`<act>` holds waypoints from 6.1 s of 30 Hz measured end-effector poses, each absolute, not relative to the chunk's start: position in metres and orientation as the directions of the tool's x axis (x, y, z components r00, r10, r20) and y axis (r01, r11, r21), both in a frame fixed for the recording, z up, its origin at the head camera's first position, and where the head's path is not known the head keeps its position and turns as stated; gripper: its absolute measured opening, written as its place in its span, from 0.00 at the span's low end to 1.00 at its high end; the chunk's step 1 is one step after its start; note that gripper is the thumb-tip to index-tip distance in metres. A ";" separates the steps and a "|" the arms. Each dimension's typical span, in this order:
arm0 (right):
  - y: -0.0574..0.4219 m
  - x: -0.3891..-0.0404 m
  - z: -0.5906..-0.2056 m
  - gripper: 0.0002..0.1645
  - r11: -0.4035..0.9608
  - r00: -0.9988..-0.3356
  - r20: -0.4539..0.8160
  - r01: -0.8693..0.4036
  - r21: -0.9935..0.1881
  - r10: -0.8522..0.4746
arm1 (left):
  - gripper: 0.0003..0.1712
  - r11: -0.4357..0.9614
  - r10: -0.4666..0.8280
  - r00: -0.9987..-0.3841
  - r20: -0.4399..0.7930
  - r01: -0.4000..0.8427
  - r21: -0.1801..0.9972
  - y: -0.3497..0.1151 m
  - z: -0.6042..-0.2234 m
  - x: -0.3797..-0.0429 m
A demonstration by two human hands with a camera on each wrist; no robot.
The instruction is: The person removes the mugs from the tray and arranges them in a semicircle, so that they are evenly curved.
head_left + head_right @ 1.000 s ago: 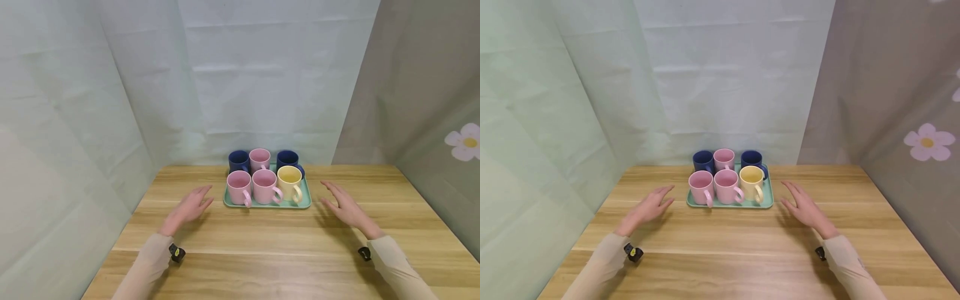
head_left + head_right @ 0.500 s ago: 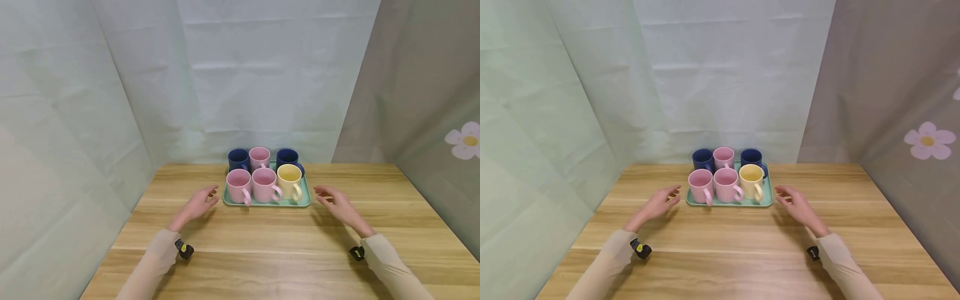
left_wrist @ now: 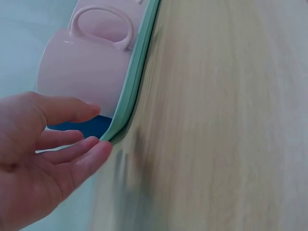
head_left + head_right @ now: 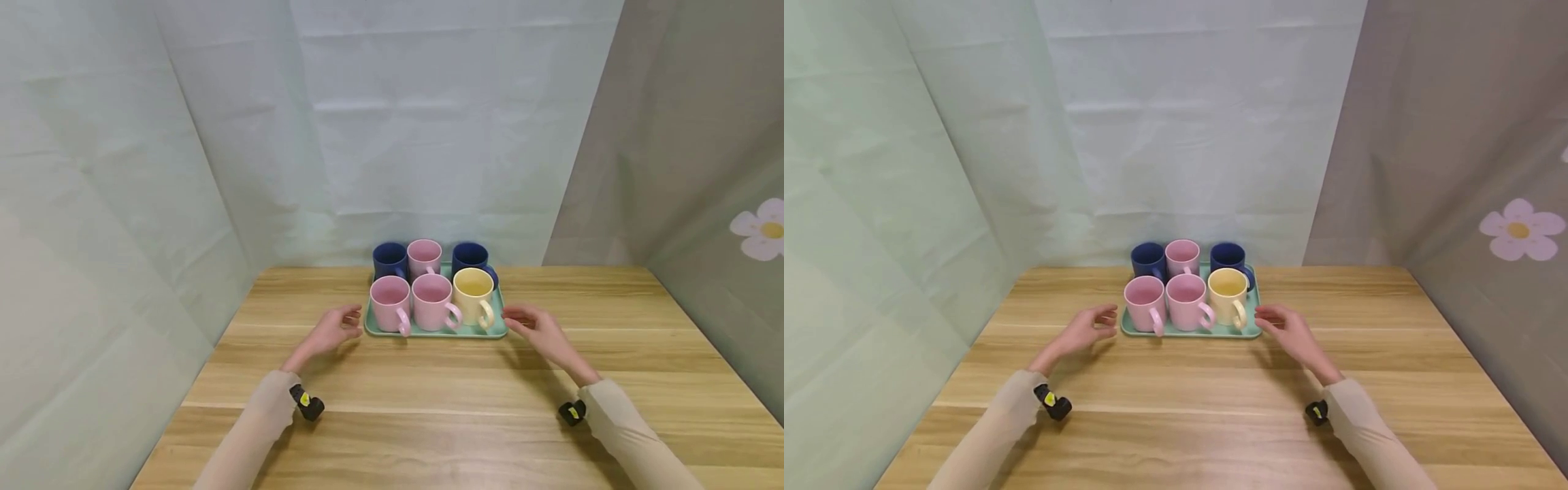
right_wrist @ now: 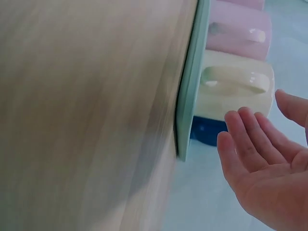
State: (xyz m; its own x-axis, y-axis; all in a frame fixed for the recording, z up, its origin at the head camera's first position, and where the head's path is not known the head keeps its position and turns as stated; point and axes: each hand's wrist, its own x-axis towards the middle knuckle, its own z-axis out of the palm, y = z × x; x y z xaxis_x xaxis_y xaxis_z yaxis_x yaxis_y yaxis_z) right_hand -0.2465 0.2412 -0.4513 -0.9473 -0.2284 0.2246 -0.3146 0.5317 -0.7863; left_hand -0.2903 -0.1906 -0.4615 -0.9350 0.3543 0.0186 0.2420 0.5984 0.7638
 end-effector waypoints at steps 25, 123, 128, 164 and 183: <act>0.200 -0.265 -0.454 0.20 0.412 -0.991 0.030 -0.080 -0.908 -0.128 | 0.46 0.367 0.269 -0.962 -0.047 0.057 0.929 -0.169 -0.482 -0.310; 0.186 -0.191 -0.397 0.17 -0.045 -0.998 0.061 -0.060 -0.997 -0.021 | 0.44 0.295 0.273 -0.957 -0.096 -0.012 0.955 -0.173 -0.487 -0.318; 0.184 -0.187 -0.394 0.17 -0.091 -0.996 0.016 -0.008 -0.996 -0.088 | 0.45 0.306 0.263 -0.958 -0.112 -0.027 0.952 -0.172 -0.486 -0.318; 0.137 -0.172 -0.417 0.18 -0.135 -0.953 -0.069 0.113 -0.984 -0.295 | 0.44 0.304 0.295 -0.953 -0.072 0.022 0.953 -0.169 -0.486 -0.311; 0.120 -0.167 -0.432 0.16 -0.118 -0.896 -0.025 0.085 -0.989 -0.442 | 0.44 0.341 0.282 -0.957 -0.076 0.026 0.940 -0.167 -0.484 -0.308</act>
State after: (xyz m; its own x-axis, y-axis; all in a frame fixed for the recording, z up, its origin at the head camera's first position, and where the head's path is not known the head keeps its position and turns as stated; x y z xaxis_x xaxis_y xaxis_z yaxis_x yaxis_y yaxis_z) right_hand -0.1666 0.1201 -0.4324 -0.8965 -0.4424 -0.0246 0.0852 -0.1175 -0.9894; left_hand -0.3079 -0.1667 -0.4842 -0.9565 0.2817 -0.0756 0.0260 0.3406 0.9399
